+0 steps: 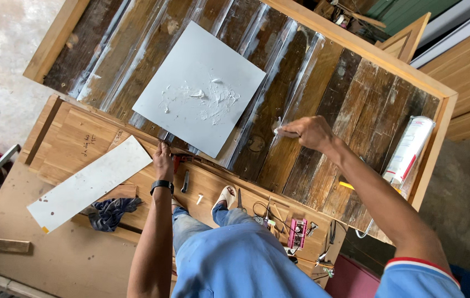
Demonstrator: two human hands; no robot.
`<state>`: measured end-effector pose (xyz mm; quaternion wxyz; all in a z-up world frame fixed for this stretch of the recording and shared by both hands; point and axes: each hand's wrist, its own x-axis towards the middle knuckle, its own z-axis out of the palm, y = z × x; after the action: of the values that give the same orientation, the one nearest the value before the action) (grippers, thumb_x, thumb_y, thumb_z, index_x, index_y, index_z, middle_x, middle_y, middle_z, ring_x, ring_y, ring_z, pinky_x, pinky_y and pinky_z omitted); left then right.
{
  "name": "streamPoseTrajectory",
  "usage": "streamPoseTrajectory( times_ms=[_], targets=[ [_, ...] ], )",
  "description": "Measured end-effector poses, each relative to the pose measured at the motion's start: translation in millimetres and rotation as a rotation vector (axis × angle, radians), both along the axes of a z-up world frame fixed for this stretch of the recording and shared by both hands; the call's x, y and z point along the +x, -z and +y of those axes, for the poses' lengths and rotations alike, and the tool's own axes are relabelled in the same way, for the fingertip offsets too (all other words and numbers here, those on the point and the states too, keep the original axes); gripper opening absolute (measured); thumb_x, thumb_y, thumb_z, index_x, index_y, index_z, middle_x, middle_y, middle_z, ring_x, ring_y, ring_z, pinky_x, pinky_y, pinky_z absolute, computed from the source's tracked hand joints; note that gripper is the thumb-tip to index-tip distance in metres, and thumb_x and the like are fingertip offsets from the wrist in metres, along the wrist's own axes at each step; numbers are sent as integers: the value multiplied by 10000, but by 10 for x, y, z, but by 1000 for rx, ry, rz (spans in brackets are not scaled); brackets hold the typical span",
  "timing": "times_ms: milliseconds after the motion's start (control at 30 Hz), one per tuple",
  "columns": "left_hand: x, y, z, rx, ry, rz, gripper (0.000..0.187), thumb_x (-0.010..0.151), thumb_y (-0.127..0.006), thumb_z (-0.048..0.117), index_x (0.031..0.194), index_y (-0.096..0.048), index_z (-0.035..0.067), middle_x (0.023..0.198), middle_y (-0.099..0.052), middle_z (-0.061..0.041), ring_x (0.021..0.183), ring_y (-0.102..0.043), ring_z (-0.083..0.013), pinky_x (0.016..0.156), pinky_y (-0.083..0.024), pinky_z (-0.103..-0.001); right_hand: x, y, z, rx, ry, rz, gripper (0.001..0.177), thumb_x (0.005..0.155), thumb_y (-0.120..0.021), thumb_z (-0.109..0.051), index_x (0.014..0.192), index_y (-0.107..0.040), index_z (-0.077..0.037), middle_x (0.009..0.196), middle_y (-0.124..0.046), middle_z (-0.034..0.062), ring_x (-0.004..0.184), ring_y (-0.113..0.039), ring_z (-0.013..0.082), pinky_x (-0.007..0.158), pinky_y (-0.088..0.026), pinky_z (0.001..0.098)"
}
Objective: The person applies white adhesive to the gaps between wooden planks of a large furniture piece using a putty knife and then applies more adhesive from a tube using a caulking gun.
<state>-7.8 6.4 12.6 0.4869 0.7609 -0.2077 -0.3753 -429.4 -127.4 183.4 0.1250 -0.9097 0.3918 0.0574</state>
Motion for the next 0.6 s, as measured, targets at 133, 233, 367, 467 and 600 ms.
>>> streamPoseTrajectory(
  times_ms=[133,233,367,467,600],
  targets=[
    [28,-7,17,26,7,-37,409,1118,-483,374,1458,-616,189,885,-667,-112,884,-608,-240,851,-472,-401,-63,18,-150,92,38,45,406,907,-598,36,1130,-781,-249,1071,-811,-20,736,-777,179,547,-592,226],
    [2,-29,45,27,14,-28,402,1111,-477,386,1450,-627,231,868,-660,-93,870,-605,-222,842,-475,-406,55,-121,-217,-29,168,-43,402,949,-547,30,1145,-777,-233,1085,-802,1,544,-685,133,424,-472,203],
    [-27,-70,26,36,5,-10,408,1119,-462,401,1438,-633,212,868,-647,-53,859,-581,-184,839,-473,-395,-42,222,-343,-93,163,1,425,918,-542,61,1143,-779,-210,1076,-795,21,676,-761,193,478,-560,249],
    [-3,-13,28,66,15,-43,416,1115,-455,421,1431,-642,224,897,-683,-93,901,-626,-236,858,-481,-422,50,183,-171,-84,164,-8,413,930,-512,58,1130,-784,-180,976,-797,39,559,-681,180,444,-511,250],
    [12,9,22,68,0,-62,404,1115,-458,405,1416,-658,225,869,-665,-64,884,-625,-216,863,-482,-412,84,148,33,-91,113,-83,287,1005,-539,6,1062,-782,-134,836,-790,59,433,-590,120,376,-442,206]
  ],
)
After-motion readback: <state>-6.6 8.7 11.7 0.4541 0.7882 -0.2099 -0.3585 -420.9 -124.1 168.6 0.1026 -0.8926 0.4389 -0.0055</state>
